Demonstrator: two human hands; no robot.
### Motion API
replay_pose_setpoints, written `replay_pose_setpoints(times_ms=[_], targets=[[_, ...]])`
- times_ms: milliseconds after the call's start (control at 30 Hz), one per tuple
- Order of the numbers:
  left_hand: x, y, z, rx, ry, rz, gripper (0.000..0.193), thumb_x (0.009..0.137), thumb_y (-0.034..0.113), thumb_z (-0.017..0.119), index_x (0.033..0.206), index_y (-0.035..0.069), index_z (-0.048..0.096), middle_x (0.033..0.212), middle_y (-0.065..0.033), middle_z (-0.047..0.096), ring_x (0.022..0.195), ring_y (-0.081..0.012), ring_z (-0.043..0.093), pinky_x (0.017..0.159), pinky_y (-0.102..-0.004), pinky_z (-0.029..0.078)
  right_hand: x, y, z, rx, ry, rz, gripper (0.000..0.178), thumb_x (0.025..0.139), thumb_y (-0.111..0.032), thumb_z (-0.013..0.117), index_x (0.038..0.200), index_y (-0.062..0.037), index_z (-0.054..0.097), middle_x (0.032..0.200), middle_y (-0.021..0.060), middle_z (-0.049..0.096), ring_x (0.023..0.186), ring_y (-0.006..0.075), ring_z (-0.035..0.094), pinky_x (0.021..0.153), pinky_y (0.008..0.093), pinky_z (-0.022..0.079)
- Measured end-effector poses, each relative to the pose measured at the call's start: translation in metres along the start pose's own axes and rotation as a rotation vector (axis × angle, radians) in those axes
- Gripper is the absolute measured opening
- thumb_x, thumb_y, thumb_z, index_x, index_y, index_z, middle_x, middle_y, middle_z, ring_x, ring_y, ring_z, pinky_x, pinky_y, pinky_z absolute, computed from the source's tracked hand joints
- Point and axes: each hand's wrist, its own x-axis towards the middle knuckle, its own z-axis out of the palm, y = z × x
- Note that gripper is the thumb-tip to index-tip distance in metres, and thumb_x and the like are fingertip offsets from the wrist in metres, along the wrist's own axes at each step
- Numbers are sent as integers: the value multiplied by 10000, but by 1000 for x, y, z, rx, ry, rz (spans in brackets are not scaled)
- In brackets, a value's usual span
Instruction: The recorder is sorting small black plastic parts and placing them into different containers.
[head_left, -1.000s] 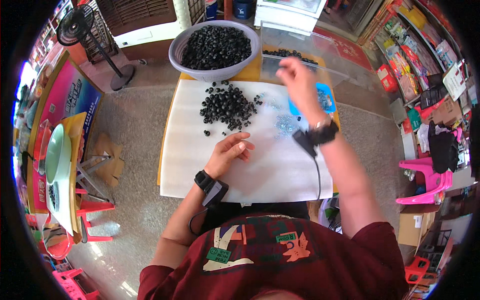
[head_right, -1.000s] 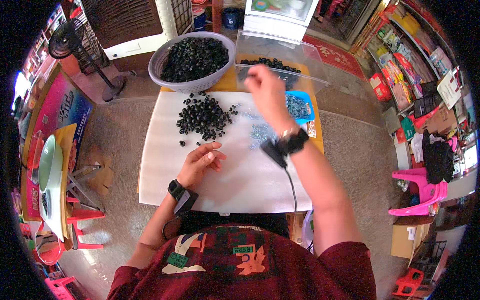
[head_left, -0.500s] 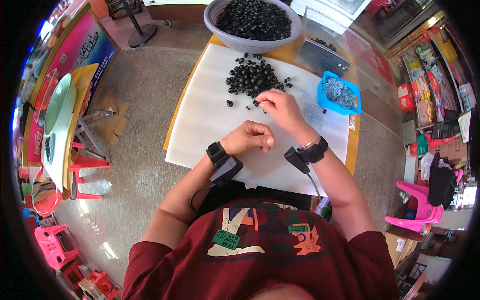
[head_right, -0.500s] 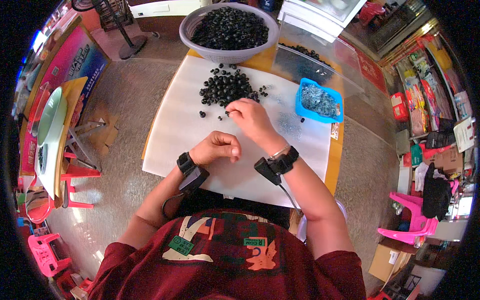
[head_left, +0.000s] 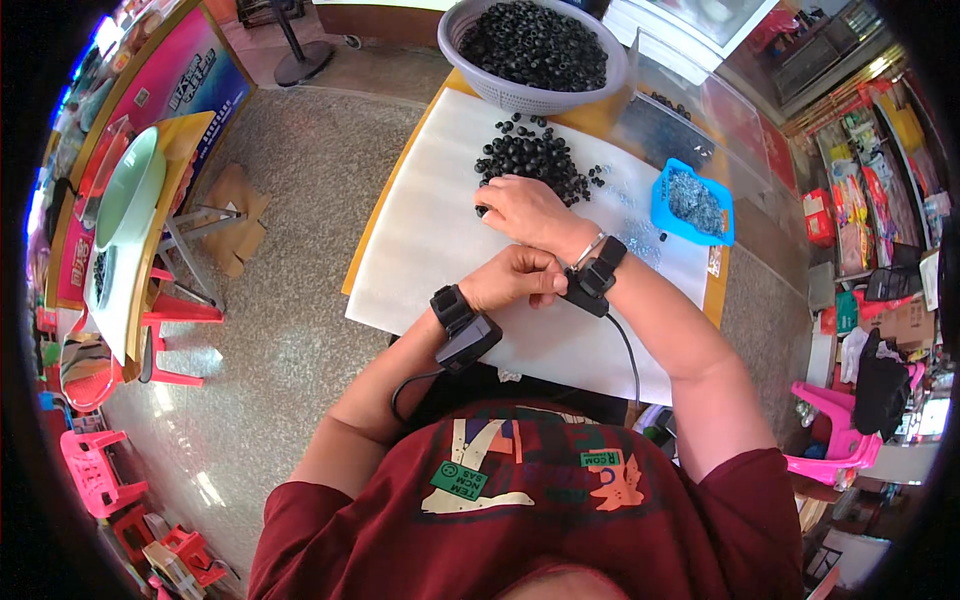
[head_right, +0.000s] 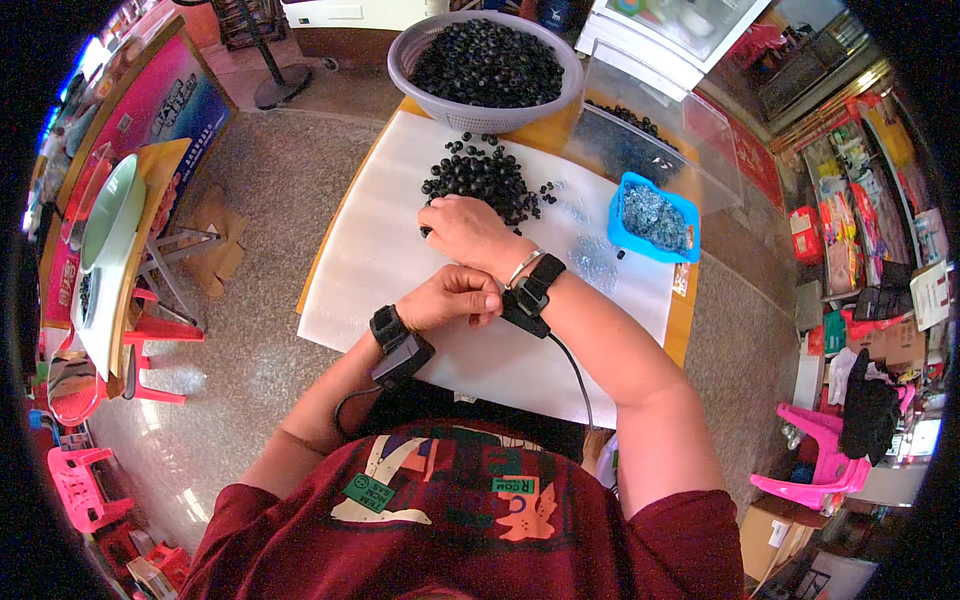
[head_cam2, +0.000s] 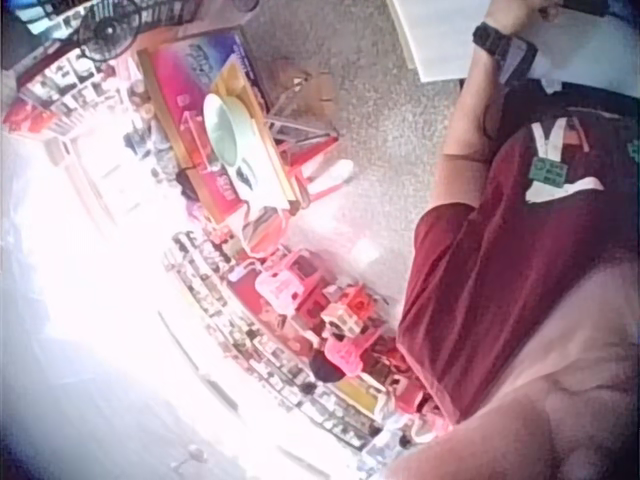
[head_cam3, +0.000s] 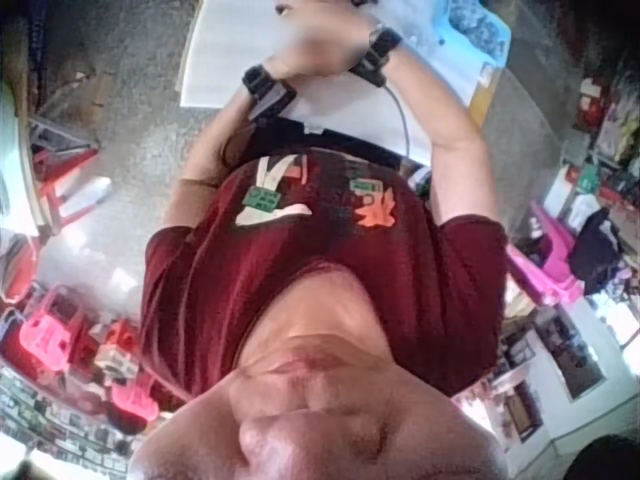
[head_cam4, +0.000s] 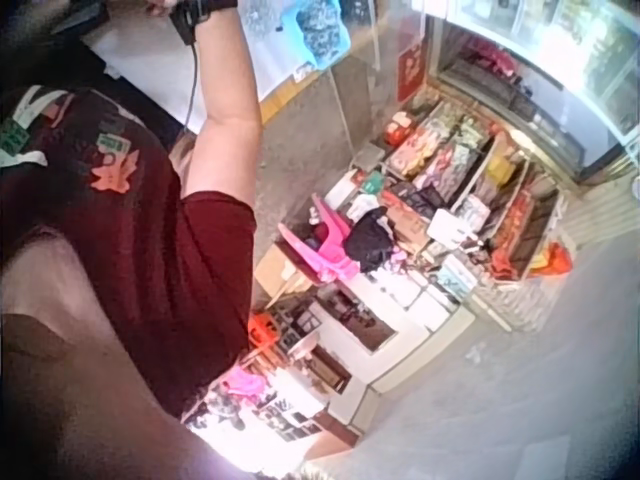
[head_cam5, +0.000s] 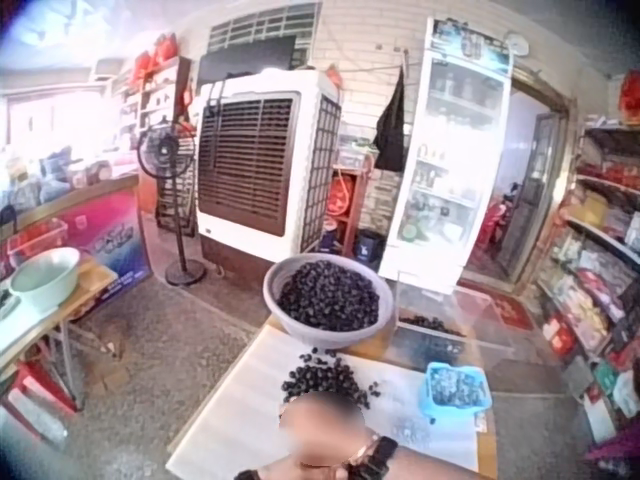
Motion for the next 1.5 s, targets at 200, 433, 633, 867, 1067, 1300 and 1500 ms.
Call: replay_pose_setpoints(times_ms=[200, 433, 633, 867, 1067, 1300, 1500], targets=[[-2, -5, -3, -219, 239, 30, 184, 938, 199, 573, 970, 23, 619, 826, -32, 619, 697, -101, 586, 619, -242, 477, -27, -9, -29, 281, 317, 202, 148, 774, -72, 590, 913, -23, 594, 860, 123, 620, 774, 286, 610, 680, 379, 497], [10, -3, 4, -363, 518, 254, 237, 949, 133, 533, 1147, 2, 546, 1046, -90, 634, 870, -168, 626, 789, -303, 512, -76, -38, -11, 226, 625, 313, 203, 758, -38, 632, 943, -35, 548, 824, 90, 584, 709, 239, 595, 631, 356, 489], [8, -4, 2, -367, 497, 204, 213, 932, 111, 565, 1092, -25, 600, 990, -90, 661, 805, -131, 616, 714, -262, 515, -92, -57, -12, 627, 623, 452, 193, 784, -29, 617, 971, -22, 573, 859, 118, 583, 766, 289, 588, 684, 383, 486], [8, -1, 8, -202, 493, 76, 216, 942, 114, 537, 1102, -19, 592, 912, -41, 633, 738, -105, 579, 657, -228, 476, -107, -37, -9, 376, 636, 281, 102, 825, -61, 580, 920, -33, 608, 874, 131, 598, 832, 316, 588, 720, 390, 486], [10, -3, 4, -194, 444, 90, 200, 932, 138, 568, 1060, -13, 600, 882, -55, 634, 725, -117, 575, 630, -244, 474, -111, -37, -7, 510, 686, 357, 96, 833, -55, 581, 917, -16, 605, 866, 123, 629, 822, 308, 604, 708, 380, 484], [11, -3, 6, -207, 471, 115, 204, 945, 133, 538, 1081, -14, 574, 892, -74, 589, 753, -144, 555, 653, -262, 461, -119, -17, 9, 80, 671, 479, 71, 789, -79, 607, 848, -40, 614, 824, 119, 588, 853, 306, 555, 748, 418, 457], [12, 0, 7, -258, 471, 135, 209, 946, 127, 535, 1096, -14, 571, 901, -72, 583, 768, -147, 557, 670, -254, 460, -120, -19, 8, -48, 650, 497, 106, 769, -46, 619, 874, -55, 633, 843, 105, 566, 854, 321, 542, 733, 422, 447]])
